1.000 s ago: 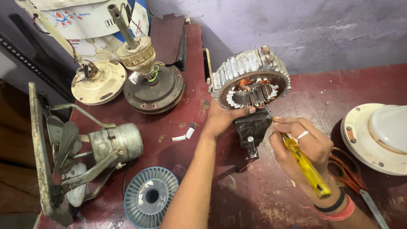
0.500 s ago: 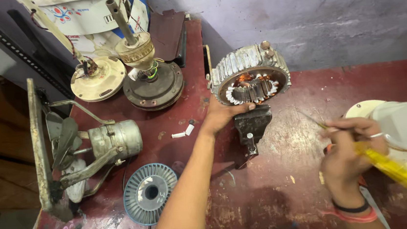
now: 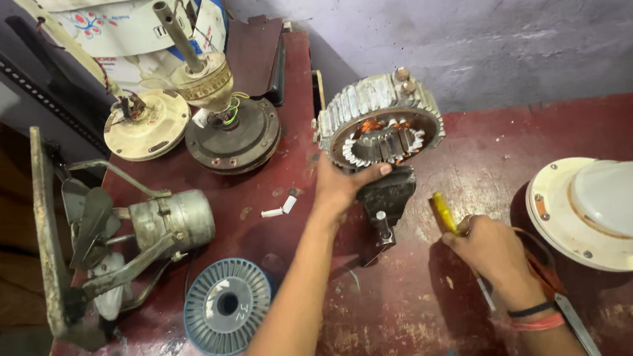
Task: The person inserts white insulating spacers into the slots of a motor stator held in a bench vise, then uses a yellow-handled screwdriver to press and adjust the copper windings and spacers. The person rotates the stator to access different sections and continues inserting and adjusting components throughout the clip.
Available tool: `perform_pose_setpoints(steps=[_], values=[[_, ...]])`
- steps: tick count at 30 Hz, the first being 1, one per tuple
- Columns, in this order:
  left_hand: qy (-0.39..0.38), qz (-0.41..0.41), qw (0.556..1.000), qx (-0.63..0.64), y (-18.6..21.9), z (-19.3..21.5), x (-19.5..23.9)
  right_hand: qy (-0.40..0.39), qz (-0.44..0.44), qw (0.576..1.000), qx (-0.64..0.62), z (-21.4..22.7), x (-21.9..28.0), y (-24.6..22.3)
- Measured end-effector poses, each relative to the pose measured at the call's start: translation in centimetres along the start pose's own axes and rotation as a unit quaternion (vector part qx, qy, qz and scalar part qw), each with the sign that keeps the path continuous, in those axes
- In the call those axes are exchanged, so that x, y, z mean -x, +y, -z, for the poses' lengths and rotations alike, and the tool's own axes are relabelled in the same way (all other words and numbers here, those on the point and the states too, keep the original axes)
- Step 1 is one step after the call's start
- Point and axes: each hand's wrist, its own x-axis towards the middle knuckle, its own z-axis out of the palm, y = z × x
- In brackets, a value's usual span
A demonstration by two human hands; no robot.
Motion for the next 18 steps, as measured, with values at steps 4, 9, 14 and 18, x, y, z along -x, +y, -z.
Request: perform_pose_setpoints(steps=[4,9,14,18], values=[[0.205,-0.174,0.941,-0.203,2.3,-1.0,4.0,0.103,0.162,0.965,-0.177,4.0,-2.8,-0.9],[0.222,-0.144,0.931,-0.252,5.0,-3.8,7.7,-0.088,0.389,0.682,-0.612,7.7,-7.1,-4.8],[0.067,-0.148,0.940,-0.300,6.8,-5.4,9.5,-0.199,0.419,0.566,-0.681,7.0,-8.1,-9.3],[0.024,-0.155,0.933,-0.324,7.2,-5.5,10.5,-0.195,0.394,0.584,-0.682,6.0,-8.2,-10.4]])
